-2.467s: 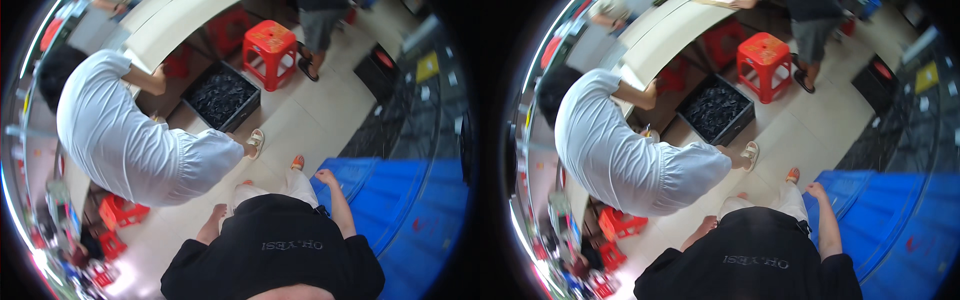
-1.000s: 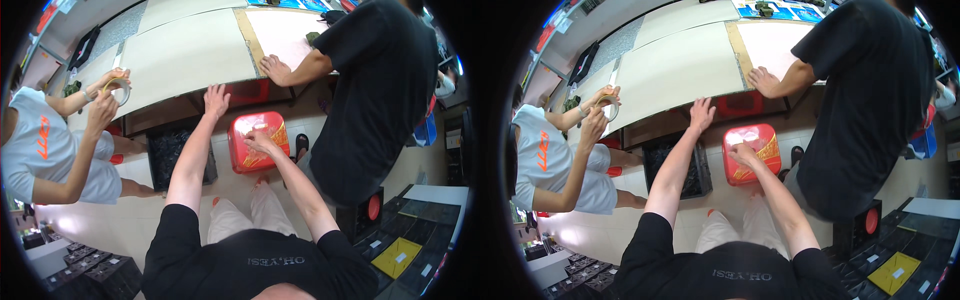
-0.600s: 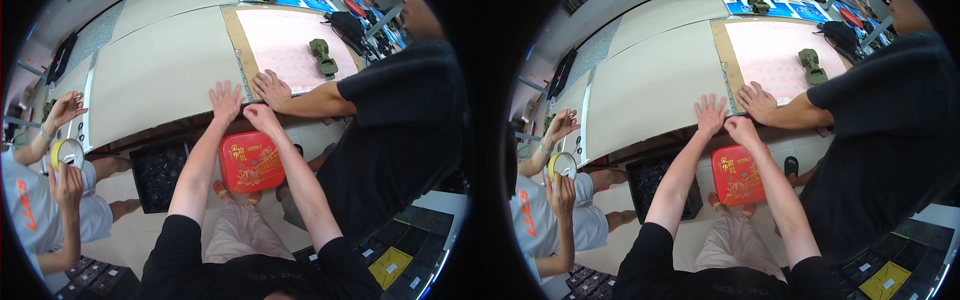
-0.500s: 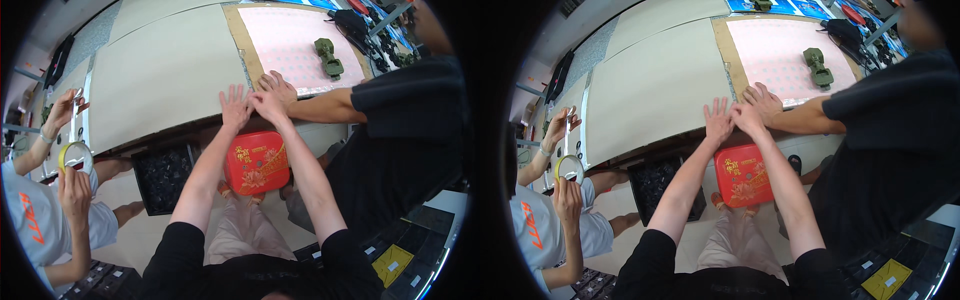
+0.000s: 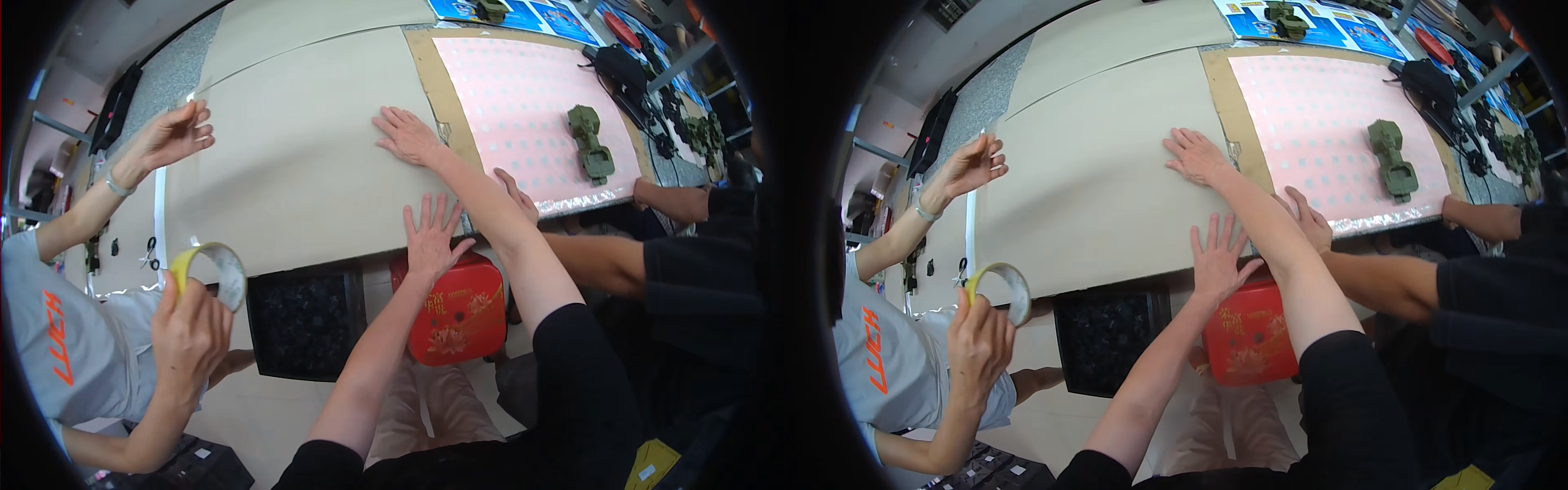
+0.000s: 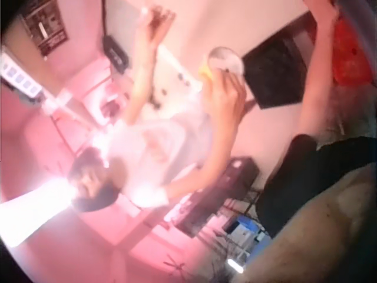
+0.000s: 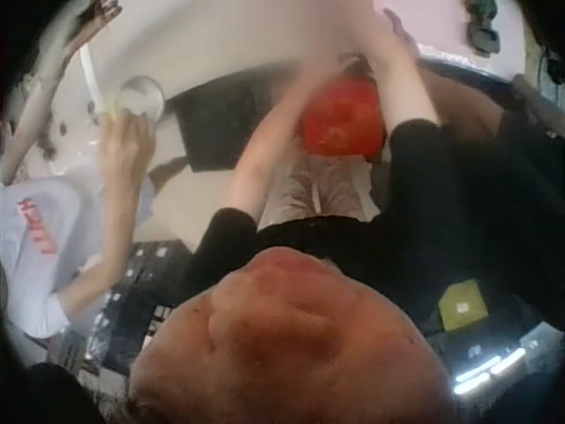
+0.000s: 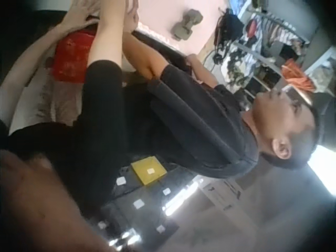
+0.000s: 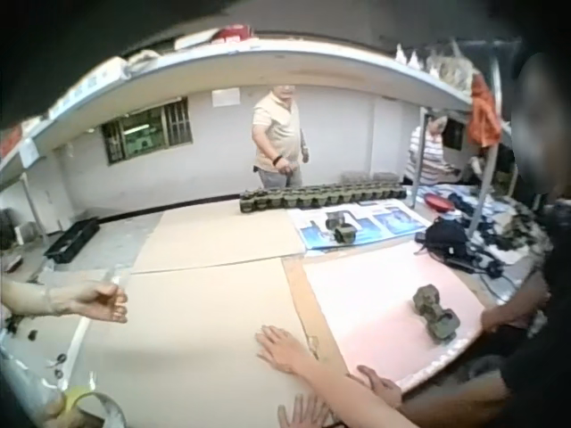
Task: The person assembles green plastic toy vehicles by hand. They pick up a vehicle body and attach black plastic wheel components to the sides, snapping them into place. The person handles the parts one at a time, rotating the vehicle to fit the wheels securely.
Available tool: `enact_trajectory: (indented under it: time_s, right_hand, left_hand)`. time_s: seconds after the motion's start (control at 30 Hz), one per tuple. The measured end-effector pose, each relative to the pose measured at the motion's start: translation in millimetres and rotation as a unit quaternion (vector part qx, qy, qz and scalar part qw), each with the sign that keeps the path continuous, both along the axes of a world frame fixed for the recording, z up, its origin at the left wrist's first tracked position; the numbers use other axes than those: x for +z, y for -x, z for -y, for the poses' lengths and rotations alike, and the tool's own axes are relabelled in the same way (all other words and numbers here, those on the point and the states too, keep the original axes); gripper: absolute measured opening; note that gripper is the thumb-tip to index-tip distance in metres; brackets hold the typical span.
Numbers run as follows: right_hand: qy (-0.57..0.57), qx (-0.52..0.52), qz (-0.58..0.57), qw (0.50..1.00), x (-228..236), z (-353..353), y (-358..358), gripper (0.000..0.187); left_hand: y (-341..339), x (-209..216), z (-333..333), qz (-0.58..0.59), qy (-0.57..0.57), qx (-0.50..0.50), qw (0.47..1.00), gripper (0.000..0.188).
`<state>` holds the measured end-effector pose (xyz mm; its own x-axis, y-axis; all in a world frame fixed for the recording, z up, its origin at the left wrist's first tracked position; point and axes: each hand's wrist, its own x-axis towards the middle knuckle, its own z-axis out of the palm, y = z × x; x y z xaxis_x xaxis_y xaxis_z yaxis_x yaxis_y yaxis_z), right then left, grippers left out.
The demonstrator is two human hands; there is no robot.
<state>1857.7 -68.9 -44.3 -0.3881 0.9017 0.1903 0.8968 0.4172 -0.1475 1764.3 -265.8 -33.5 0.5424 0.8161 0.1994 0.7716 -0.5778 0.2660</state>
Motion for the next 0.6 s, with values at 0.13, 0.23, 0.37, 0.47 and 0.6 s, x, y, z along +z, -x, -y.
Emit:
enact_trajectory:
  time_s: [0.13,0.23,0.37,0.47,0.6]
  right_hand:
    - [0.001,-0.071,0.052,0.996,-3,-38,-7,0.053]
    - [0.005,-0.099,0.12,0.988,1,-66,-22,0.052]
    - [0.04,-0.093,0.149,0.984,4,-97,-36,0.053]
    - [0.041,-0.092,0.169,0.98,10,-120,-42,0.054]
    - [0.018,-0.113,0.168,0.979,7,-172,-55,0.056]
  left_hand:
    - [2,3,0,-0.002,0.018,0.001,1.0,0.076]
    - [0,6,-1,0.007,0.027,0.004,1.0,0.078]
    - [-1,2,-3,0.015,0.032,0.014,0.999,0.08]
    - [-2,3,-4,0.015,0.053,0.015,0.998,0.08]
    - [-3,11,-5,0.0,0.089,0.013,0.996,0.082]
